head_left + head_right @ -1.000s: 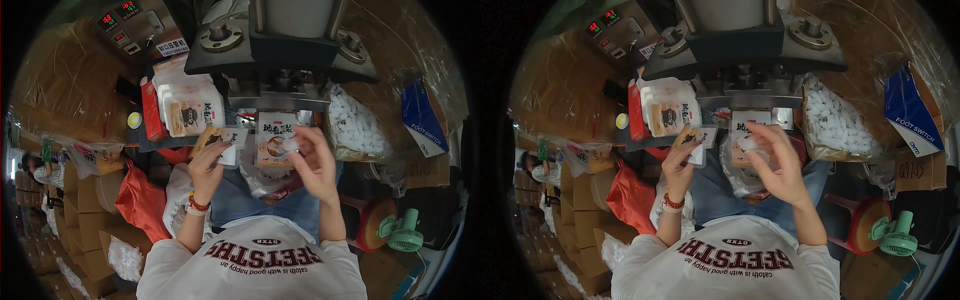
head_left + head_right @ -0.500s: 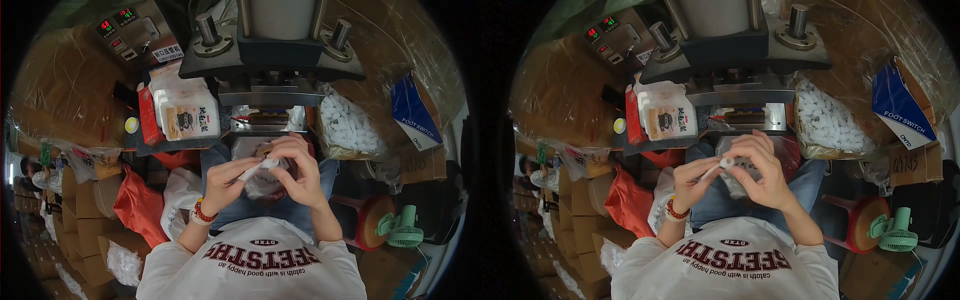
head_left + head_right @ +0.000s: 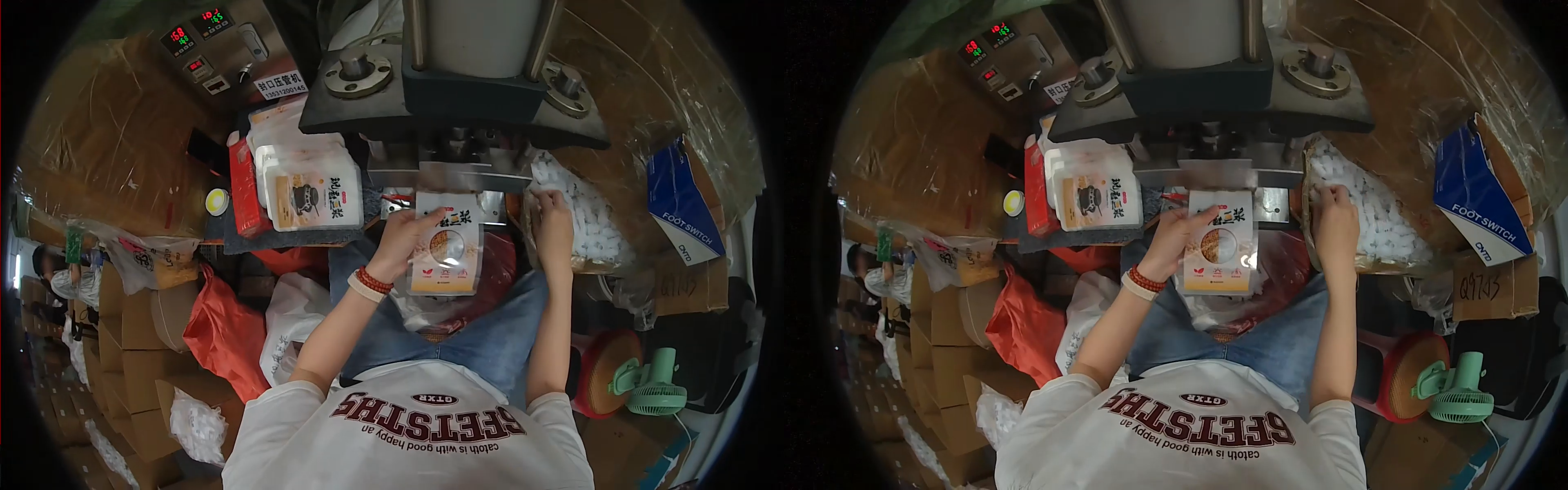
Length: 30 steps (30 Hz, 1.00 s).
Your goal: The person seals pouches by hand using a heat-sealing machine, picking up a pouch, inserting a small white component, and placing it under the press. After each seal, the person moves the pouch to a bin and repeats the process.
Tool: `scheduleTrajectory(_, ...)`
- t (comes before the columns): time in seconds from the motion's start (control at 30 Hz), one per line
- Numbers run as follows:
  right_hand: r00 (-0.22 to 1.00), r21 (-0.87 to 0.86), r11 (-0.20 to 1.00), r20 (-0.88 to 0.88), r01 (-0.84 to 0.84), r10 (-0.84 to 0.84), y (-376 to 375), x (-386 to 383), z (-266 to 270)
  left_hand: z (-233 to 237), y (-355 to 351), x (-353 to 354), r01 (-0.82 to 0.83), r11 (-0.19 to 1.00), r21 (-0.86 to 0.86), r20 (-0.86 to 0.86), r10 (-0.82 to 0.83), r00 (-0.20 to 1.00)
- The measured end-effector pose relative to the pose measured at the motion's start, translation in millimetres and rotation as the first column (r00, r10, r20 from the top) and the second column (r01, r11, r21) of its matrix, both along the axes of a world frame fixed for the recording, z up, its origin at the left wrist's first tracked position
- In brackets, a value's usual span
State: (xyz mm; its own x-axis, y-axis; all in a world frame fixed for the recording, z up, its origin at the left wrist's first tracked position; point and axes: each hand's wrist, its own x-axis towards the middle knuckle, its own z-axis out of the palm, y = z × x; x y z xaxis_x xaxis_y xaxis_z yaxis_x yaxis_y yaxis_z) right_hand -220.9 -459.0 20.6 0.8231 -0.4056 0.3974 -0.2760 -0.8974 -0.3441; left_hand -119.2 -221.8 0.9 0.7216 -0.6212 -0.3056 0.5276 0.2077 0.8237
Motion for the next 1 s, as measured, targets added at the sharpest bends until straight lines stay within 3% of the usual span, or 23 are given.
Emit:
scheduleTrajectory(0.07,1.000,0.031,0.999,0.022,-0.020,0.019,-2.6,1.1,1.0,1.7,4.3,-0.9,-0.052,0.998,0.038,0.034,0.051,0.998)
scheduleTrajectory(0.13,0.998,0.077,0.996,0.046,-0.049,0.045,-5.0,-3.4,-1.3,7.3,17.8,5.7,-0.029,0.953,0.300,0.447,-0.114,0.887)
scheduleTrajectory(0.17,0.998,0.073,0.996,0.049,-0.049,0.045,-5.9,-5.4,-2.4,18.0,32.1,1.9,-0.245,0.839,0.486,0.596,-0.113,0.795)
scheduleTrajectory(0.2,0.981,0.144,0.989,0.193,-0.032,0.003,-5.0,-8.3,-0.8,33.9,45.1,-2.9,-0.636,0.578,0.511,0.856,-0.276,0.436)
scheduleTrajectory(0.23,0.944,0.220,0.975,0.326,-0.028,-0.047,-1.8,-12.2,0.1,42.2,60.6,-5.1,-0.919,0.297,0.258,0.834,-0.549,0.057)
scheduleTrajectory(0.27,0.946,0.223,0.974,0.322,-0.032,-0.042,4.4,-15.5,2.4,27.1,80.4,1.3,-0.906,0.280,0.316,0.830,-0.545,0.121)
scheduleTrajectory(0.3,0.907,0.497,0.850,0.416,-0.173,-0.059,14.1,-19.7,6.9,9.3,102.5,4.4,-0.907,0.271,0.324,0.826,-0.548,0.132)
scheduleTrajectory(0.33,0.861,0.701,0.637,0.496,-0.322,-0.111,25.0,-23.8,13.3,-7.4,123.1,6.6,-0.856,0.330,0.399,0.767,-0.632,0.113)
scheduleTrajectory(0.4,0.840,0.754,0.465,0.541,-0.465,-0.037,58.5,-29.6,31.6,-11.4,139.6,10.8,-0.793,0.398,0.462,0.700,-0.713,0.050)
scheduleTrajectory(0.47,0.771,0.723,0.317,0.636,-0.613,0.040,86.0,-33.4,45.1,-13.1,149.7,-8.1,-0.656,0.547,0.520,0.835,-0.486,0.257)
scheduleTrajectory(0.53,0.723,0.705,0.181,0.688,-0.686,0.062,112.4,-34.6,62.8,10.8,129.5,-22.5,-0.705,0.540,0.460,0.880,-0.385,0.279)
scheduleTrajectory(0.6,0.734,0.684,0.268,0.642,-0.678,0.219,121.6,-32.1,53.0,16.4,121.2,-27.6,-0.686,0.696,0.214,0.975,-0.199,0.103)
scheduleTrajectory(0.63,0.726,0.664,0.297,0.598,-0.686,0.341,127.6,-30.6,57.3,22.1,115.1,-32.8,-0.680,0.701,0.213,0.975,-0.196,0.103)
scheduleTrajectory(0.7,0.703,0.286,0.655,0.437,-0.699,0.561,130.0,-18.4,51.9,36.8,104.9,-44.8,-0.635,0.756,0.157,0.983,-0.181,0.028)
scheduleTrajectory(0.83,0.650,-0.070,0.667,0.170,-0.742,0.741,120.8,-29.4,74.5,67.3,100.5,-58.3,-0.540,0.802,0.255,0.940,-0.336,-0.056)
scheduleTrajectory(0.87,0.652,-0.073,0.669,0.170,-0.740,0.739,118.1,-30.8,80.5,66.7,98.8,-58.5,-0.539,0.804,0.253,0.940,-0.335,-0.059)
scheduleTrajectory(0.93,0.641,-0.146,0.655,0.139,-0.741,0.755,113.4,-33.4,87.3,60.2,91.2,-58.8,-0.374,0.877,0.300,0.954,-0.284,0.098)
scheduleTrajectory(0.97,0.645,-0.144,0.659,0.137,-0.738,0.752,111.7,-31.1,84.7,51.3,85.9,-57.9,-0.369,0.879,0.301,0.953,-0.285,0.099)
scheduleTrajectory(1.0,0.705,-0.069,0.733,0.225,-0.677,0.672,110.0,-26.1,80.4,36.7,78.9,-55.4,-0.209,0.896,0.393,0.852,-0.268,0.450)
